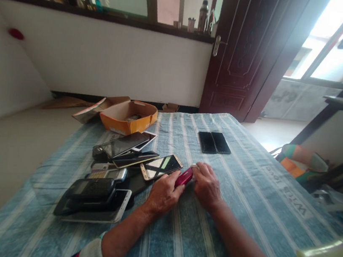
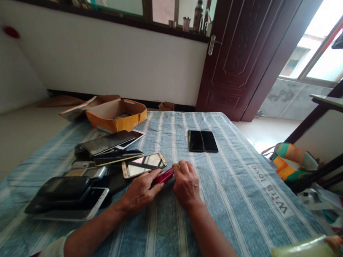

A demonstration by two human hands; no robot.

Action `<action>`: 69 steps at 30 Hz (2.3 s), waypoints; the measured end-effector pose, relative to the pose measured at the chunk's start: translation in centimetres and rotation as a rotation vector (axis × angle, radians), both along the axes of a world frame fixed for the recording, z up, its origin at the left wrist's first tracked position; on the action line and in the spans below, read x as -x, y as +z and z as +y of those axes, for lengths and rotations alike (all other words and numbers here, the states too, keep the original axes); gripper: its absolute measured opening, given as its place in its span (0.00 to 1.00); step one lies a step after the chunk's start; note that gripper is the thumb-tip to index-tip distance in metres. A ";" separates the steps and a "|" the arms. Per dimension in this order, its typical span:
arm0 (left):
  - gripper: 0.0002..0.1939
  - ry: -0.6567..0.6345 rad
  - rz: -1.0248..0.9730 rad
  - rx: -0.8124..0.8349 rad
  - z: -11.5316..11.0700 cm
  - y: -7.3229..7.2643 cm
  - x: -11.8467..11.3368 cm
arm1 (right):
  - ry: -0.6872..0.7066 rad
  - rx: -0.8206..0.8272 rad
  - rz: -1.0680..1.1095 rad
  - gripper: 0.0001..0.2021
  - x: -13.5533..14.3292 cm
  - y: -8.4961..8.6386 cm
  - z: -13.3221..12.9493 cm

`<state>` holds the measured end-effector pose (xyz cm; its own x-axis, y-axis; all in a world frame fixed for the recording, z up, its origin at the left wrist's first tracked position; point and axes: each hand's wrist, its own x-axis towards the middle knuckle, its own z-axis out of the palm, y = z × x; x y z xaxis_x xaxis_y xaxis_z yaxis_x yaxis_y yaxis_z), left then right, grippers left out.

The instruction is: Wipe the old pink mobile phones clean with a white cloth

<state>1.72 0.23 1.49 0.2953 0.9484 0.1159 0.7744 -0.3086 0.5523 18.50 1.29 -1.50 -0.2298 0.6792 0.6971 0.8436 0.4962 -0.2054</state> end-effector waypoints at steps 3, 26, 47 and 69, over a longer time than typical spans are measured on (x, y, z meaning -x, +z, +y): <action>0.13 -0.015 -0.017 0.002 0.1 0.3 0.0 | 0.078 -0.038 -0.008 0.14 1.1 0.3 -1.1; 0.23 -0.028 -0.007 0.014 0.1 0.1 0.1 | 0.025 0.045 0.094 0.19 -0.8 -0.4 0.3; 0.20 -0.027 0.089 -0.087 -0.1 -0.8 -0.2 | -0.040 0.350 -0.064 0.14 0.2 0.6 0.3; 0.26 -0.041 0.116 -0.052 -0.4 -0.4 -0.2 | -0.164 0.518 -0.139 0.11 -0.3 1.7 1.2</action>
<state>1.92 -0.14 1.04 0.3477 0.9289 0.1277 0.8181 -0.3671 0.4426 18.84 2.46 0.16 -0.1580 0.9594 0.2336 0.9377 0.2199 -0.2691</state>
